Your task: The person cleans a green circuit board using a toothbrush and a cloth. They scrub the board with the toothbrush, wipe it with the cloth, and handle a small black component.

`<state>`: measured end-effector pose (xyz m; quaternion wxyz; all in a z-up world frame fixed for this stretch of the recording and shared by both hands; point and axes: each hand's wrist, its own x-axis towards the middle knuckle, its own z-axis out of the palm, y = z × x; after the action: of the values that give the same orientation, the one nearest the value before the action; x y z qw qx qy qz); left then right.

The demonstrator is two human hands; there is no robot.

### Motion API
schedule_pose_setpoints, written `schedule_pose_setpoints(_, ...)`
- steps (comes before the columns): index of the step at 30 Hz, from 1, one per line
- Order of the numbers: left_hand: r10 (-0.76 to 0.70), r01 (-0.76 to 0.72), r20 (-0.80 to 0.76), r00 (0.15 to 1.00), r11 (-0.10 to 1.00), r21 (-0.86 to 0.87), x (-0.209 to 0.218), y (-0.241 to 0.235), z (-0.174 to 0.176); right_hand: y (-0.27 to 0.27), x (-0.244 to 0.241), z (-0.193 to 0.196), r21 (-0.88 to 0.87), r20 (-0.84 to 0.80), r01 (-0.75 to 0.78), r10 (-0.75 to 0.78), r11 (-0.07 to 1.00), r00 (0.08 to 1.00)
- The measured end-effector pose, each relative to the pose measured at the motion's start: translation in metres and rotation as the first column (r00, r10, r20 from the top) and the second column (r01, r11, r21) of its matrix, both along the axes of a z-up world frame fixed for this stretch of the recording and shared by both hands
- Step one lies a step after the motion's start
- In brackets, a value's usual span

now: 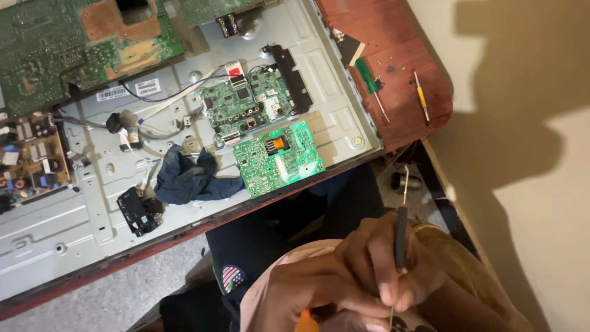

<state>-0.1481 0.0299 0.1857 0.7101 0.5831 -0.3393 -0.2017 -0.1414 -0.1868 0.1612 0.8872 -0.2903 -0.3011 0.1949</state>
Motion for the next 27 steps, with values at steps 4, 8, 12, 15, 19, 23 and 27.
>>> schedule_pose_setpoints(4, -0.131, 0.131, -0.064, 0.989, 0.991, -0.001, 0.012, 0.007, 0.001, 0.014, -0.021, 0.017, -0.012, -0.165, 0.203, -0.203, 0.979, 0.965)
schedule_pose_setpoints(8, 0.008, -0.022, -0.081, 0.997, 0.983, -0.18, 0.01, -0.009, -0.001, 0.018, -0.035, 0.035, -0.118, -0.136, 0.308, -0.323, 0.944, 0.937)
schedule_pose_setpoints(12, 0.139, -0.19, -0.156, 0.978, 0.904, -0.384, -0.006, -0.016, -0.034, 0.026, -0.035, 0.045, -0.105, -0.058, 0.382, -0.389, 0.918, 0.92)
schedule_pose_setpoints(15, 0.01, -0.022, -0.033, 0.999, 0.928, -0.371, -0.003, -0.007, -0.052, 0.025, -0.035, 0.052, -0.252, 0.046, 0.434, -0.437, 0.865, 0.898)
schedule_pose_setpoints(19, -0.047, -0.015, -0.126, 0.991, 0.892, -0.452, -0.002, 0.001, -0.053, 0.025, -0.039, 0.053, -0.304, 0.147, 0.466, -0.442, 0.831, 0.885)
schedule_pose_setpoints(23, -0.134, 0.08, -0.061, 0.989, 0.838, -0.539, 0.008, -0.007, -0.056, 0.021, -0.043, 0.053, -0.329, 0.274, 0.549, -0.479, 0.768, 0.834)
schedule_pose_setpoints(27, -0.15, 0.087, -0.067, 0.986, 0.821, -0.564, 0.008, -0.002, -0.065, 0.017, -0.041, 0.05, -0.333, 0.32, 0.498, -0.401, 0.801, 0.858)
